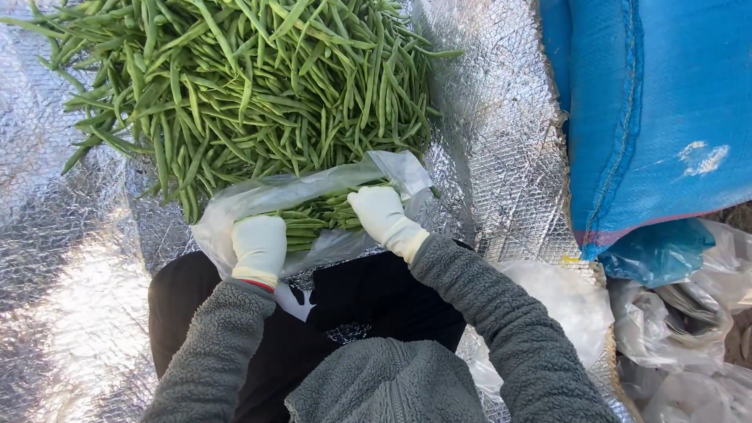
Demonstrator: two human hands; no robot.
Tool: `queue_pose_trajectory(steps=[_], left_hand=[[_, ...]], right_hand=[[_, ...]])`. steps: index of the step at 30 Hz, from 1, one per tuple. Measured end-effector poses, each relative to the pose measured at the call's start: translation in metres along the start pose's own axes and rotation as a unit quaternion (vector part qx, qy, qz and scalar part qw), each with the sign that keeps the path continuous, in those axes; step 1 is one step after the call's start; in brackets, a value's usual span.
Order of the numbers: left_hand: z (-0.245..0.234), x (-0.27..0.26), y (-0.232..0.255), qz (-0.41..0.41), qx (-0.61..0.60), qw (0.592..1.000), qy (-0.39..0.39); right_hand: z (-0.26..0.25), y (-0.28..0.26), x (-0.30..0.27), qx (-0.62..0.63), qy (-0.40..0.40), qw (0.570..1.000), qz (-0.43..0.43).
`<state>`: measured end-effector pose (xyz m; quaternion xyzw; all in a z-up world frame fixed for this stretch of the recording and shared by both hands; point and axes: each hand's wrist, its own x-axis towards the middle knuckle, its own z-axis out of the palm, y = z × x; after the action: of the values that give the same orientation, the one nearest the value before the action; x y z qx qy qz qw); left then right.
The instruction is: Picking green beans from a pile and placing them into a plastic bag
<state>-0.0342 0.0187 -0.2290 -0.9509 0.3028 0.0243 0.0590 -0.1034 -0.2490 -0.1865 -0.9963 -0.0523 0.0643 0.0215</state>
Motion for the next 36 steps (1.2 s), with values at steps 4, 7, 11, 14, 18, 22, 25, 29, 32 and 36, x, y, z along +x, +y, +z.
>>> queue_pose_trajectory(steps=[4, 7, 11, 14, 18, 22, 25, 29, 32, 36], left_hand=[[-0.010, -0.007, -0.004, -0.001, 0.001, 1.000, 0.009], [-0.009, -0.004, -0.002, 0.010, -0.011, 1.000, 0.027], [-0.003, -0.003, 0.000, 0.011, -0.037, 0.999, -0.007], [-0.001, -0.001, -0.002, 0.009, -0.022, 1.000, -0.019], [-0.010, 0.012, -0.003, -0.009, -0.057, 0.997, -0.050], [-0.163, 0.006, 0.003, -0.021, -0.189, 0.972, -0.137], [-0.264, 0.005, -0.020, -0.073, -0.526, 0.826, -0.192], [-0.194, 0.072, -0.079, -0.105, -0.468, 0.876, -0.056], [-0.174, 0.117, -0.089, -0.143, -0.326, 0.931, -0.084], [-0.121, 0.166, -0.083, -0.164, -0.247, 0.939, -0.172]], right_hand=[[0.035, 0.005, 0.015, -0.007, -0.015, 0.998, 0.054], [0.036, 0.003, 0.011, -0.019, -0.013, 0.998, 0.052], [0.029, -0.005, -0.002, -0.033, -0.012, 0.999, 0.033], [0.009, -0.002, -0.006, -0.006, -0.068, 0.997, 0.042], [-0.041, -0.004, -0.007, 0.035, -0.128, 0.989, 0.070], [-0.132, -0.027, -0.010, 0.117, -0.142, 0.982, 0.034], [-0.179, -0.033, 0.013, 0.217, -0.111, 0.970, 0.003], [-0.153, -0.009, 0.088, 0.161, 0.006, 0.985, 0.066], [-0.120, -0.003, 0.147, 0.134, -0.027, 0.988, 0.078], [-0.060, -0.006, 0.200, 0.162, -0.139, 0.971, 0.111]])
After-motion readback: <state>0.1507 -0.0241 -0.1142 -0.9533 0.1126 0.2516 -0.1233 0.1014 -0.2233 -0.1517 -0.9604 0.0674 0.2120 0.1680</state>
